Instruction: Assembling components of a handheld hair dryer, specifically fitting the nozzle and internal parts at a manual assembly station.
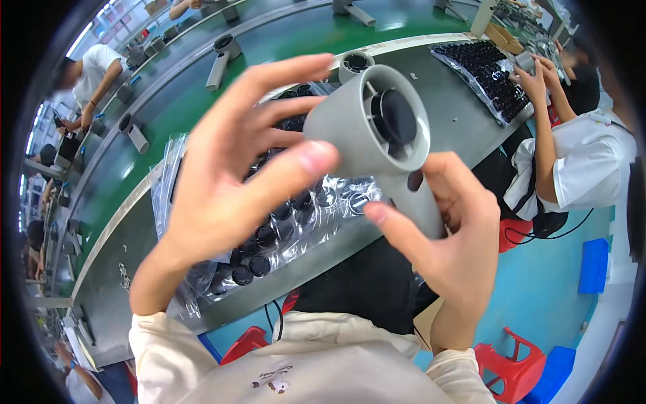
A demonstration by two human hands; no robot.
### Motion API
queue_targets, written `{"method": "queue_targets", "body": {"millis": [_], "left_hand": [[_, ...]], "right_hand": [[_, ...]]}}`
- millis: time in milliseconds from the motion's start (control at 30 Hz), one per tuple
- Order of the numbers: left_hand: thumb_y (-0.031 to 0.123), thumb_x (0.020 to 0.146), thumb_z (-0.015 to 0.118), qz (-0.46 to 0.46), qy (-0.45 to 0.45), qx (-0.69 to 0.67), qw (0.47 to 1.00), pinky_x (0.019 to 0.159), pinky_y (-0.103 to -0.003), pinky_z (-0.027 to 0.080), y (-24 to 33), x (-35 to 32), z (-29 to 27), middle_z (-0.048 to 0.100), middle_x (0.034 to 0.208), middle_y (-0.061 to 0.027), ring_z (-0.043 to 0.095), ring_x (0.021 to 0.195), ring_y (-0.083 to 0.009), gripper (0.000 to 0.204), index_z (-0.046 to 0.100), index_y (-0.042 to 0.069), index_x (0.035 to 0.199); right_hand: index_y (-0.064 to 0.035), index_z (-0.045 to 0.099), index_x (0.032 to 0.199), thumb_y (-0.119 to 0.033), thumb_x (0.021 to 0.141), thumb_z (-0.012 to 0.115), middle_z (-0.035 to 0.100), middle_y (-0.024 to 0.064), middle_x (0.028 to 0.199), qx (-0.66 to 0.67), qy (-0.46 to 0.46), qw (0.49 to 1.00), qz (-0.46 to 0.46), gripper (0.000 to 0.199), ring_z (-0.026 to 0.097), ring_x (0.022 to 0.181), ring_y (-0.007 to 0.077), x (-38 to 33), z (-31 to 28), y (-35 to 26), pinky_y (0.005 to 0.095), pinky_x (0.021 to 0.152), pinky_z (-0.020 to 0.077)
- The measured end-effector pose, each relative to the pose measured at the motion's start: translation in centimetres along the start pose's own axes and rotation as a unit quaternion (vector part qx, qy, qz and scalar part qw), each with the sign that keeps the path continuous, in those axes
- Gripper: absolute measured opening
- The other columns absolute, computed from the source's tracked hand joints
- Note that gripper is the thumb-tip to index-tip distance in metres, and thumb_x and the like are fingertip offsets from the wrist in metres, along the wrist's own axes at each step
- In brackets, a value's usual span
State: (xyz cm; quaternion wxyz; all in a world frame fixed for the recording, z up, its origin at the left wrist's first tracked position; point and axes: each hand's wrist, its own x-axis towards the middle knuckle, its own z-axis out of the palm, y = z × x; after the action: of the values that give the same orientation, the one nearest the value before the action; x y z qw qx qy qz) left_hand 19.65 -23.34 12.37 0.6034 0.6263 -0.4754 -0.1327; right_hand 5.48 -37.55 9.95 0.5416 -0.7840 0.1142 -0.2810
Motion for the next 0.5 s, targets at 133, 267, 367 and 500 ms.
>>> {"method": "queue_targets", "body": {"millis": [133,267,367,500], "left_hand": [[0.030,0.081,0.066,0.005,-0.040,-0.019,0.999,0.102,-0.038,0.035,0.8,0.0,1.7,0.046,0.131,-0.0193,0.047,0.120,-0.0256,0.069,0.037,-0.006,0.133],[0.027,0.081,0.066,0.039,-0.042,-0.005,0.998,0.103,-0.038,0.034,0.5,-0.4,1.8,0.046,0.132,-0.0196,0.046,0.121,-0.0258,0.068,0.038,-0.006,0.133],[0.025,0.080,0.067,0.034,-0.036,-0.013,0.999,0.104,-0.038,0.033,0.5,-0.6,1.8,0.045,0.133,-0.0203,0.046,0.122,-0.0261,0.067,0.038,-0.006,0.133],[0.025,0.079,0.069,0.048,-0.054,0.020,0.997,0.104,-0.038,0.033,0.5,-0.7,1.5,0.044,0.134,-0.0215,0.045,0.123,-0.0273,0.069,0.038,-0.007,0.132]], "right_hand": [[0.0032,0.055,0.098,-0.001,0.069,0.076,0.065,0.0053,0.083,0.006,0.020,0.999,-0.032,0.036,0.057,0.075,0.0045,-1.2,-0.3,-0.1,0.0165,0.063,0.0432],[0.0027,0.055,0.100,0.000,0.069,0.076,0.066,0.0072,0.087,0.003,0.019,0.999,-0.049,0.037,0.061,0.079,0.0075,-1.4,-0.4,0.7,0.0185,0.067,0.0455],[0.0026,0.054,0.100,0.000,0.070,0.075,0.066,0.0075,0.088,0.032,-0.002,0.999,-0.016,0.037,0.061,0.081,0.0076,-1.5,-0.4,0.9,0.0187,0.067,0.0457],[0.0027,0.053,0.103,0.000,0.071,0.074,0.066,0.0078,0.088,0.064,-0.026,0.998,-0.001,0.038,0.061,0.082,0.0079,-1.7,-0.2,0.9,0.0192,0.068,0.0460]]}}
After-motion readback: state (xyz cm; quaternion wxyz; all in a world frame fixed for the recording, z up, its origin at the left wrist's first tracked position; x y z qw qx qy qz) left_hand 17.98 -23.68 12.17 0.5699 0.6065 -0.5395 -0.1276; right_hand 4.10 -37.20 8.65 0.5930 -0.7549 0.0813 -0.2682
